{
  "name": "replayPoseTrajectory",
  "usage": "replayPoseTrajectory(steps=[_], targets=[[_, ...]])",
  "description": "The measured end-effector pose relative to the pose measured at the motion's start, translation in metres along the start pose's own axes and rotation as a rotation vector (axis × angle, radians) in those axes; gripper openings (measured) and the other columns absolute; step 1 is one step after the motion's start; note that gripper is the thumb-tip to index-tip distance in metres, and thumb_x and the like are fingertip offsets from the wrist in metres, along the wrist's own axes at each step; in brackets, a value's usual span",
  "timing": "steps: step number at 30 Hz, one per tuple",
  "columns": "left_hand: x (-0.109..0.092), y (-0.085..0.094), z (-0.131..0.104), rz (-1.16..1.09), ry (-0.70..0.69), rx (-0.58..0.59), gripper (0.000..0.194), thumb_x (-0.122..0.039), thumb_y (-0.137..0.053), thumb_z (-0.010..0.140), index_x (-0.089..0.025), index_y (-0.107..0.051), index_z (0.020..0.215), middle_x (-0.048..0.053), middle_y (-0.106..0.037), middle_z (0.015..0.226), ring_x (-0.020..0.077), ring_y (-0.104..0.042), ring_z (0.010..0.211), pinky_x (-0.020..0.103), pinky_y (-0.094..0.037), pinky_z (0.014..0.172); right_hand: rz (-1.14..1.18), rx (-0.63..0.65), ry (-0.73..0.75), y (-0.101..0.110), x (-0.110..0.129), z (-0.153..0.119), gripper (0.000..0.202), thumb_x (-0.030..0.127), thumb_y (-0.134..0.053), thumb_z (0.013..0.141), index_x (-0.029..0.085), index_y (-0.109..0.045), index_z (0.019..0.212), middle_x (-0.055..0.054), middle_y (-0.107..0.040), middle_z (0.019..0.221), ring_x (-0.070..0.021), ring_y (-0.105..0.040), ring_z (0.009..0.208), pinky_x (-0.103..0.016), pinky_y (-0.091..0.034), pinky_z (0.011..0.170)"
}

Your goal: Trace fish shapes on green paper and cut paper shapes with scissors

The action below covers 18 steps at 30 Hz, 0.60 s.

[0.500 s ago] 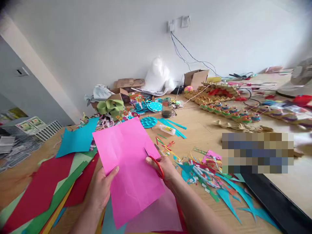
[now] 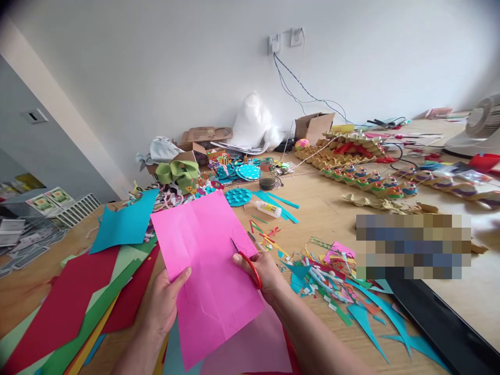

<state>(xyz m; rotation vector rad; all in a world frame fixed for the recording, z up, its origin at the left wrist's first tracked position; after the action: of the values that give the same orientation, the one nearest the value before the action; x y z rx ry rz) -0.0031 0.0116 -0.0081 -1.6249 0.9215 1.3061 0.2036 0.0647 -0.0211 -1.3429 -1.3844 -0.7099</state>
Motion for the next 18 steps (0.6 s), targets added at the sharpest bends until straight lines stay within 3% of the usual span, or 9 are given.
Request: replayPoseTrajectory(steps=[9, 14, 18], targets=[[-0.0016, -0.0011, -0.0013, -0.028, 0.01, 0.005, 0.059, -0.041, -0.083, 0.056, -0.01, -0.069, 0.105, 0.014, -0.068, 0.112, 0.0343, -0.057, 0.113, 0.044, -0.041, 0.1, 0.091, 0.033, -0.044, -0.0012, 0.0008, -0.0024, 0.05, 0.055, -0.085, 0.045, 0.018, -0.052, 0.045, 0.001, -0.051, 0.041, -0.0096, -0.043, 0.038, -0.025, -0.034, 0.04], [-0.0052, -0.0028, -0.0029, -0.033, 0.019, -0.006, 0.057, -0.039, -0.083, 0.055, -0.011, -0.07, 0.102, 0.014, -0.069, 0.11, 0.0343, -0.058, 0.111, 0.045, -0.042, 0.099, 0.176, 0.115, 0.014, -0.0003, -0.0014, -0.0016, 0.047, 0.054, -0.084, 0.049, 0.018, -0.067, 0.074, -0.005, -0.069, 0.065, -0.0198, -0.063, 0.057, -0.031, -0.048, 0.055], [-0.0044, -0.0036, -0.004, -0.022, 0.007, 0.006, 0.054, -0.039, -0.083, 0.055, -0.011, -0.071, 0.099, 0.014, -0.07, 0.107, 0.0337, -0.058, 0.112, 0.044, -0.041, 0.1, 0.24, 0.136, 0.04, -0.005, 0.0052, -0.0056, 0.059, 0.054, -0.083, 0.052, 0.02, -0.067, 0.098, -0.007, -0.073, 0.084, -0.0267, -0.068, 0.078, -0.037, -0.052, 0.068]])
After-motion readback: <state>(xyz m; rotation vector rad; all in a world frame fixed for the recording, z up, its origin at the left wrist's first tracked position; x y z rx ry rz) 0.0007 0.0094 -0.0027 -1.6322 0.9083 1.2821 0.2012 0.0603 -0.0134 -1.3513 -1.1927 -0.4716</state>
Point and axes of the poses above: each hand's wrist, its own z-axis towards the middle knuckle, its own y-axis out of the back of the hand, x = y × z, the point moved 1 cm from there along z, towards the middle knuckle
